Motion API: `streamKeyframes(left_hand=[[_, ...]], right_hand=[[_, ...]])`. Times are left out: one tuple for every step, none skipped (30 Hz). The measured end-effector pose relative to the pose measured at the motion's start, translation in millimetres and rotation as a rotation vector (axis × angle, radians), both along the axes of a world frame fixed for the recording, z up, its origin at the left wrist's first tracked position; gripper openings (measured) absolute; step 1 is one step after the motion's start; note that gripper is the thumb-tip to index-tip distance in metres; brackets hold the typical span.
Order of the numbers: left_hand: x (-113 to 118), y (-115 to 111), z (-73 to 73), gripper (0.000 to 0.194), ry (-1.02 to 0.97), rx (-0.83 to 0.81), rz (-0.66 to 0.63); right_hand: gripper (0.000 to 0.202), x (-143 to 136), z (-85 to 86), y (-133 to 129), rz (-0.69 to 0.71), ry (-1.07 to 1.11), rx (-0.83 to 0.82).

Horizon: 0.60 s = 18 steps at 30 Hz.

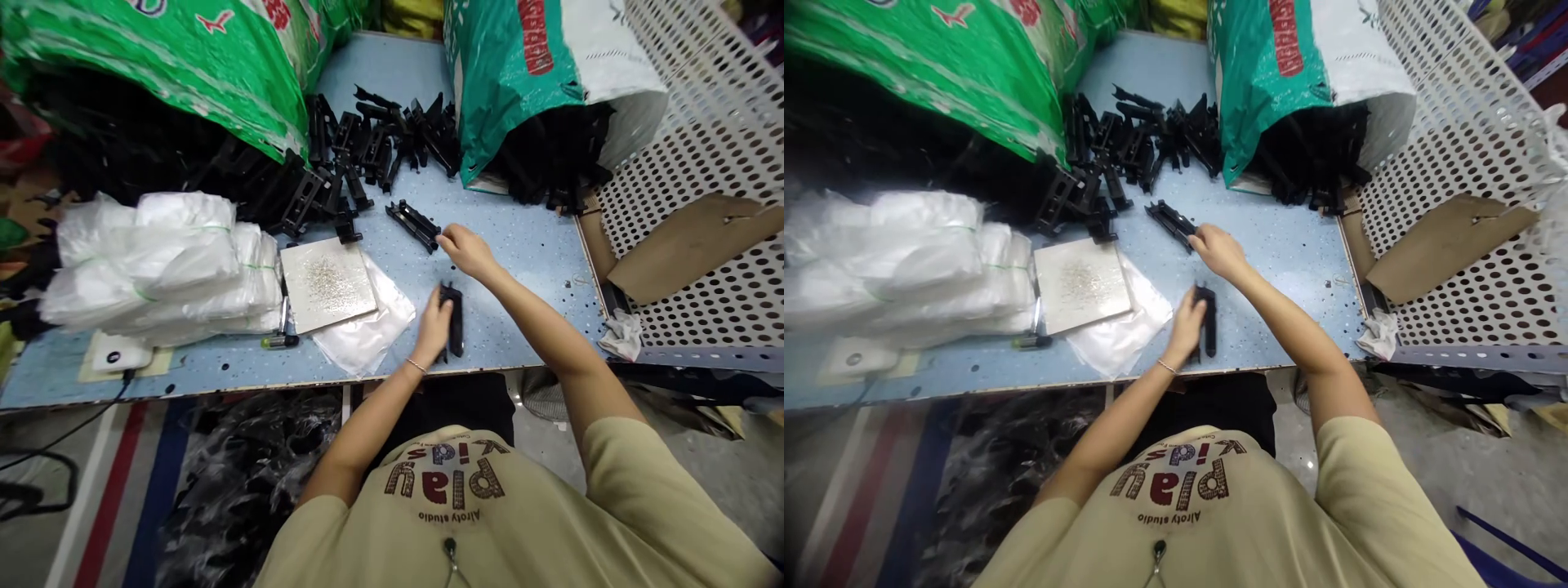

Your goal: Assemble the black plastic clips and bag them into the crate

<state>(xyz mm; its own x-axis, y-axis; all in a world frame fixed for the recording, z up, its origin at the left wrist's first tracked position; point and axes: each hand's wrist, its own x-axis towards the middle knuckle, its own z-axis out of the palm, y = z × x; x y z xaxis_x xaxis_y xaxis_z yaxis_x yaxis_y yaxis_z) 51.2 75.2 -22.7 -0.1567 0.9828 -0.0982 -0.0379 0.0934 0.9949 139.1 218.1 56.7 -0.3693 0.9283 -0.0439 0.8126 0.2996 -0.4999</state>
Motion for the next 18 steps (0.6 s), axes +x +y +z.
streamKeyframes(left_hand=[[15.9, 0.5, -3.2, 0.036, 0.017, 0.001, -0.010], [29.0, 0.8, -5.3, 0.037, 0.031, 0.000, -0.017], [37.6, 1.5, -6.4, 0.038, 0.035, 0.001, -0.022], [40.6, 3.0, -6.8, 0.040, 0.032, 0.003, -0.023], [37.5, 5.5, -6.4, 0.043, 0.030, 0.001, -0.015], [28.9, 8.8, -5.2, 0.049, 0.030, -0.006, 0.001], [15.8, 12.8, -2.9, 0.055, 0.022, -0.013, 0.028], [-0.1, 16.9, 0.7, 0.060, 0.000, -0.009, 0.067], [-16.9, 20.6, 5.9, 0.063, -0.032, 0.006, 0.112], [-32.7, 23.1, 12.4, 0.065, -0.075, 0.032, 0.156], [-46.1, 24.0, 20.0, 0.065, -0.121, 0.060, 0.185], [-56.1, 22.8, 28.5, 0.065, -0.159, 0.084, 0.195], [-62.4, 19.5, 37.2, 0.064, -0.173, 0.098, 0.185], [-65.1, 14.3, 45.8, 0.064, -0.155, 0.101, 0.156], [-65.0, 7.4, 53.7, 0.066, -0.117, 0.099, 0.117], [-62.8, -0.3, 60.7, 0.069, -0.067, 0.100, 0.073], [-59.4, -8.4, 66.7, 0.072, -0.015, 0.109, 0.029], [-55.8, -16.2, 71.4, 0.075, 0.027, 0.121, -0.010]], right_hand=[[0.039, -12.7, -1.6, 16.9, -0.021, -0.069, 0.062], [0.045, -25.0, -4.7, 29.4, -0.020, -0.131, 0.091], [0.050, -35.8, -8.6, 37.5, -0.020, -0.179, 0.096], [0.051, -43.9, -12.6, 41.2, -0.029, -0.209, 0.078], [0.048, -48.8, -16.0, 40.6, -0.045, -0.214, 0.043], [0.043, -50.1, -18.3, 35.6, -0.062, -0.193, -0.003], [0.039, -48.0, -19.1, 26.1, -0.072, -0.146, -0.047], [0.038, -43.0, -18.6, 12.5, -0.065, -0.080, -0.081], [0.038, -35.7, -16.9, -4.4, -0.026, 0.000, -0.112], [0.041, -26.6, -14.0, -23.3, 0.018, 0.087, -0.104], [0.044, -16.7, -10.2, -42.7, 0.099, 0.161, -0.114], [0.045, -6.6, -5.6, -60.6, 0.214, 0.230, -0.141], [0.043, 3.0, -0.3, -75.5, 0.297, 0.284, -0.164], [0.038, 11.4, 5.4, -86.3, 0.315, 0.318, -0.164], [0.038, 18.4, 11.1, -92.7, 0.294, 0.335, -0.124], [0.041, 23.5, 16.6, -94.9, 0.252, 0.333, -0.057], [0.043, 26.9, 21.4, -94.0, 0.214, 0.318, 0.025], [0.044, 28.6, 25.4, -91.2, 0.201, 0.298, 0.107]])
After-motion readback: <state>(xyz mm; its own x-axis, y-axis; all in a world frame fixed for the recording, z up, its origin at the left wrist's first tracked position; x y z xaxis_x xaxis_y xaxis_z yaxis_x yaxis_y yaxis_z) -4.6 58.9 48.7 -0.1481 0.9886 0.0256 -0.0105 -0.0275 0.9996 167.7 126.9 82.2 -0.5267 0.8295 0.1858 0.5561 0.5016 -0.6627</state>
